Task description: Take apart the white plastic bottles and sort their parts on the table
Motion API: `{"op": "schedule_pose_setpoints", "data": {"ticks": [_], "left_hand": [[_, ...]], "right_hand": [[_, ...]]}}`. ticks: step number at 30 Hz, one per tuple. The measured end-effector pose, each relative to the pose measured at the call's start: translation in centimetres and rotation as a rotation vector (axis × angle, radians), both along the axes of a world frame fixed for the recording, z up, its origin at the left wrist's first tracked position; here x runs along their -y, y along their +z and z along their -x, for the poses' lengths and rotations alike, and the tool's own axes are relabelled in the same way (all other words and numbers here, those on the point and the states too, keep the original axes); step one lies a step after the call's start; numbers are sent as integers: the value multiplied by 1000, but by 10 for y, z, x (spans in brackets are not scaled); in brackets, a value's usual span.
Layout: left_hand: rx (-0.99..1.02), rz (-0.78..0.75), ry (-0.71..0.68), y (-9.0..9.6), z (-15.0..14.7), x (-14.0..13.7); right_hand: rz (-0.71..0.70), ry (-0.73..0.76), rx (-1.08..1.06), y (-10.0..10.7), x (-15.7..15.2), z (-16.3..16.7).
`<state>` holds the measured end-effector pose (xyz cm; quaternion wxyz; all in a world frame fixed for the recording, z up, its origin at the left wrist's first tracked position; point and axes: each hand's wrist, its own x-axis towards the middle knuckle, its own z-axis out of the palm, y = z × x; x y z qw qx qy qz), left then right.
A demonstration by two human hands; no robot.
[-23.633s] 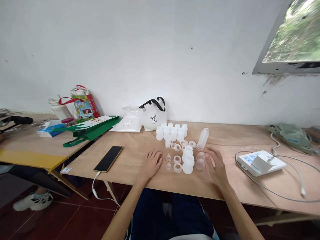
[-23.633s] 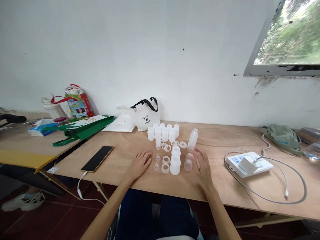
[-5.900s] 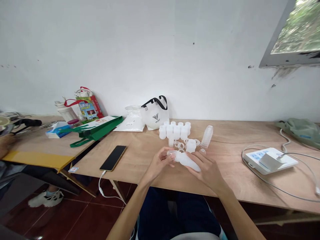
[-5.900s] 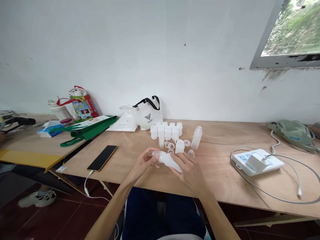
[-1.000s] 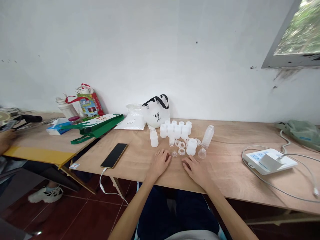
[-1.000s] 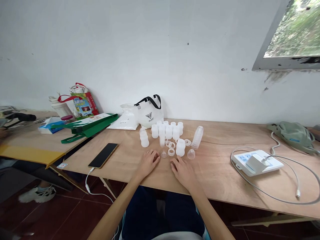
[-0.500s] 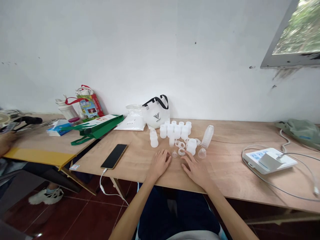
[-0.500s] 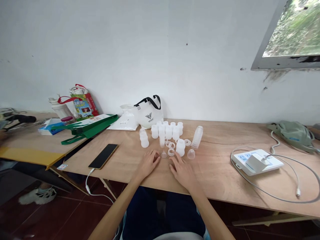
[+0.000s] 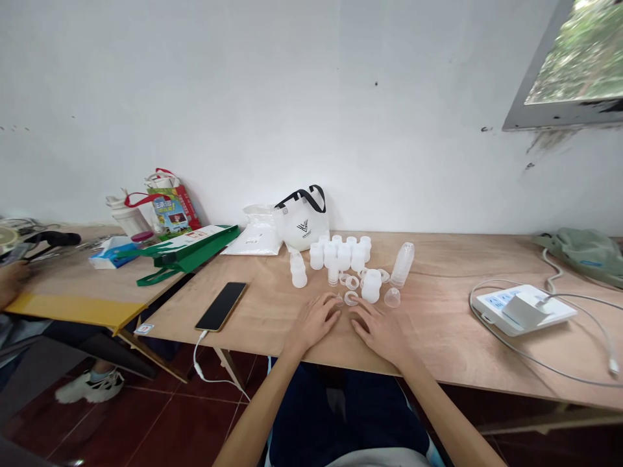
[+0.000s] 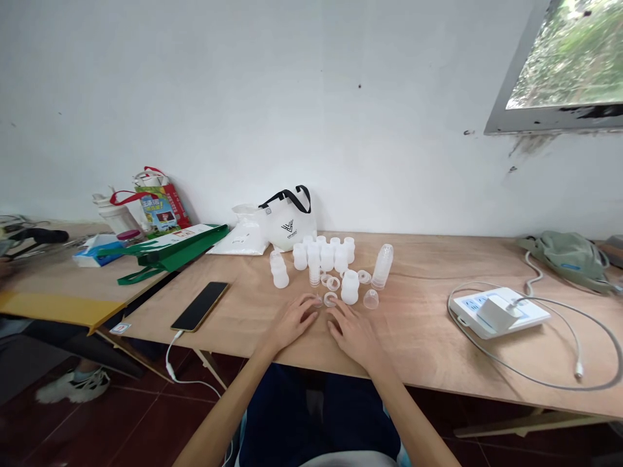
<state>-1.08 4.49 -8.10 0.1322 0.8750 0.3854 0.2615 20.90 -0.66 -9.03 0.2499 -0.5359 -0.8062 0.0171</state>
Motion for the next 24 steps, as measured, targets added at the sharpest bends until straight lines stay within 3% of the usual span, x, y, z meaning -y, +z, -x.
{"op": "schedule_pose_setpoints", "data": {"ticks": [4,10,18,24], "left_hand": [[35,18,30,-1,0,-1],[-78,-28,-4,-5,0,-2],[218,123,57,-6,0,-6],[405,257,36,1,-3,0]], "right_hand": [[-5,-10,-72,-3,-2,0],[-26,-49,-53,-7,-1,2],[30,-54,-99,-5,-1,1],[116,6,-328,3,-1,0]]}}
